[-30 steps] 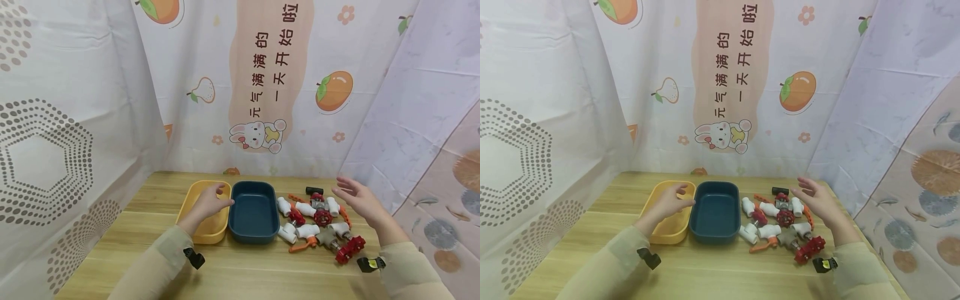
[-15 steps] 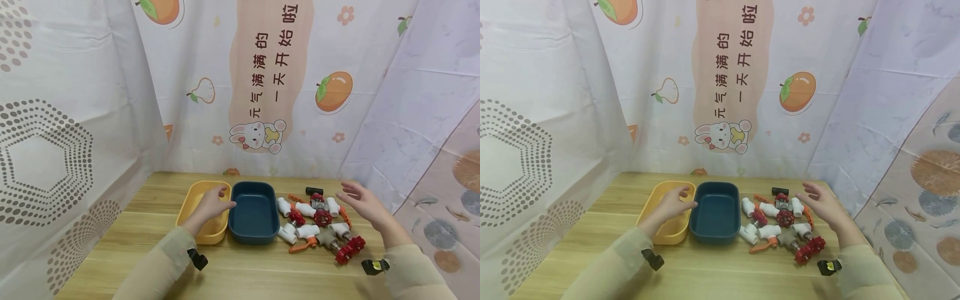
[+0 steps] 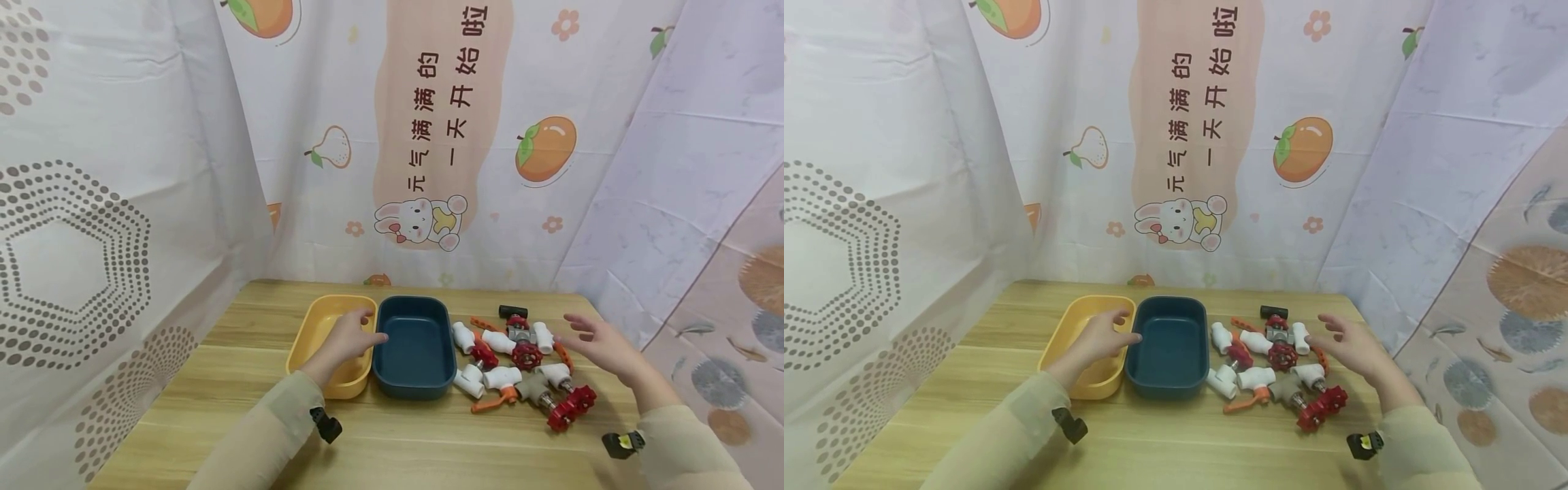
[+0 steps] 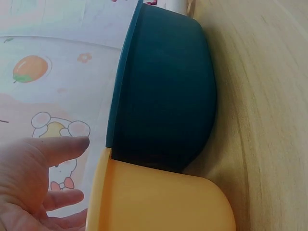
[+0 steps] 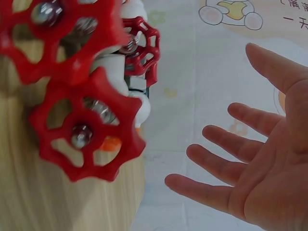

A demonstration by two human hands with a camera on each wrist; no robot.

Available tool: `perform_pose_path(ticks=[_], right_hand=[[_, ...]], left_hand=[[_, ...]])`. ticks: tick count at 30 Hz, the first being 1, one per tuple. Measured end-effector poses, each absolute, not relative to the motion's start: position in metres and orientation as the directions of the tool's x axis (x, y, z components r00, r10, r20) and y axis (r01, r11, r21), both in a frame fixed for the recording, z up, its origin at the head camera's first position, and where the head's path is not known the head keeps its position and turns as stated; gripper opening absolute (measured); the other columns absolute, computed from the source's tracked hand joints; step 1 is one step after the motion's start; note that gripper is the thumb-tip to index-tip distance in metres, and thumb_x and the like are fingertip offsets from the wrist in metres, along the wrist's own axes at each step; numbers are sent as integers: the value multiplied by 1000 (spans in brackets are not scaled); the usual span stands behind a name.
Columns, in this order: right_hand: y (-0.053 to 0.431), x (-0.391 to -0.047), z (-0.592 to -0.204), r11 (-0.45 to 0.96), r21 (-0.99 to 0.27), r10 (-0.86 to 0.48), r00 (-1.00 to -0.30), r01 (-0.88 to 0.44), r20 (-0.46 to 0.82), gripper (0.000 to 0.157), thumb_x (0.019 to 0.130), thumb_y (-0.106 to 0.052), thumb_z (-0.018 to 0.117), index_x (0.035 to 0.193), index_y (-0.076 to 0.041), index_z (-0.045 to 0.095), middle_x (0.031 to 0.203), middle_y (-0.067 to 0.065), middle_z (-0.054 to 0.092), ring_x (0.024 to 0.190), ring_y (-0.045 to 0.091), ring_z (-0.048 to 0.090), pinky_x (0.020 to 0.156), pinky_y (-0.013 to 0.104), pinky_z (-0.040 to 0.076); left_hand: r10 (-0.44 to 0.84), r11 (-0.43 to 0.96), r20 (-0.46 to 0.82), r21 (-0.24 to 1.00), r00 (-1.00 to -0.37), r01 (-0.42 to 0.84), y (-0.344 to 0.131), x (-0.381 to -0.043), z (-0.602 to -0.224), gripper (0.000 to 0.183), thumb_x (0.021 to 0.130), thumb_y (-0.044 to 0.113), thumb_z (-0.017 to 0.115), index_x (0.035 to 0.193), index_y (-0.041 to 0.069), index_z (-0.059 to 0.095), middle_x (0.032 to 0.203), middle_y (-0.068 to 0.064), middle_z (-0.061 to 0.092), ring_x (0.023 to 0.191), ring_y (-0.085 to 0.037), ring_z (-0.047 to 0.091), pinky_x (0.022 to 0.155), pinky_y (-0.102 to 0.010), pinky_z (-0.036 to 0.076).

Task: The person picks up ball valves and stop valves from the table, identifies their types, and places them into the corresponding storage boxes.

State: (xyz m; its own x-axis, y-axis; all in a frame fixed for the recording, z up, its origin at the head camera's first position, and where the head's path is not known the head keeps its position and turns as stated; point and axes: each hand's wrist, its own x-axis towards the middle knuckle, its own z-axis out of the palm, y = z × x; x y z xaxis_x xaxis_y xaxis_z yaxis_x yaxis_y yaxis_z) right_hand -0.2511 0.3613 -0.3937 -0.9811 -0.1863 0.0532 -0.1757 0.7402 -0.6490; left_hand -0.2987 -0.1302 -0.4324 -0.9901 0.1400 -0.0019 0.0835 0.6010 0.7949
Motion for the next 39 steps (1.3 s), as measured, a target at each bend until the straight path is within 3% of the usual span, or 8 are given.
perform_pose_path(ticks=[10,13,17,21,30,39], right_hand=[[371,-251,-410,764,-614,-223,-974,-199,39,77,98,-40,68,148,12,39,143,43,41,121,65,46,88,64,52],[371,-250,-412,774,-615,-205,-979,-152,-16,81,96,-44,70,150,9,38,143,44,41,122,64,47,80,60,56],[372,-249,-413,769,-634,-186,-978,-86,-94,85,95,-44,71,153,6,35,145,43,38,119,59,53,68,50,58],[372,-250,-416,780,-624,-180,-972,-48,-149,88,94,-47,71,153,6,33,145,43,38,114,53,57,65,46,58],[372,-250,-428,768,-638,-193,-972,-65,-134,85,88,-37,80,151,4,40,137,44,46,101,40,64,53,43,56],[371,-251,-431,798,-589,-241,-963,-126,-120,79,88,-30,81,144,11,44,127,39,56,115,52,57,84,54,56]], left_hand=[[138,601,-35,797,-990,56,-127,-300,-437,73,87,30,83,147,5,50,141,-22,54,65,-22,68,59,-35,60],[133,600,-36,798,-990,51,-126,-300,-438,72,86,30,83,146,5,51,141,-22,54,64,-23,68,59,-35,60],[140,598,-31,800,-990,59,-125,-298,-438,70,87,27,82,146,4,51,141,-23,54,61,-23,68,58,-36,60],[150,601,-26,796,-988,70,-124,-298,-439,69,88,23,81,147,2,50,140,-24,54,59,-23,67,56,-36,59],[146,621,-40,781,-988,60,-123,-298,-441,62,91,20,78,144,2,54,139,-24,55,57,-24,66,54,-34,58],[174,647,-23,756,-985,97,-123,-298,-443,56,91,14,76,142,-1,57,137,-23,58,48,-23,60,46,-29,52]])
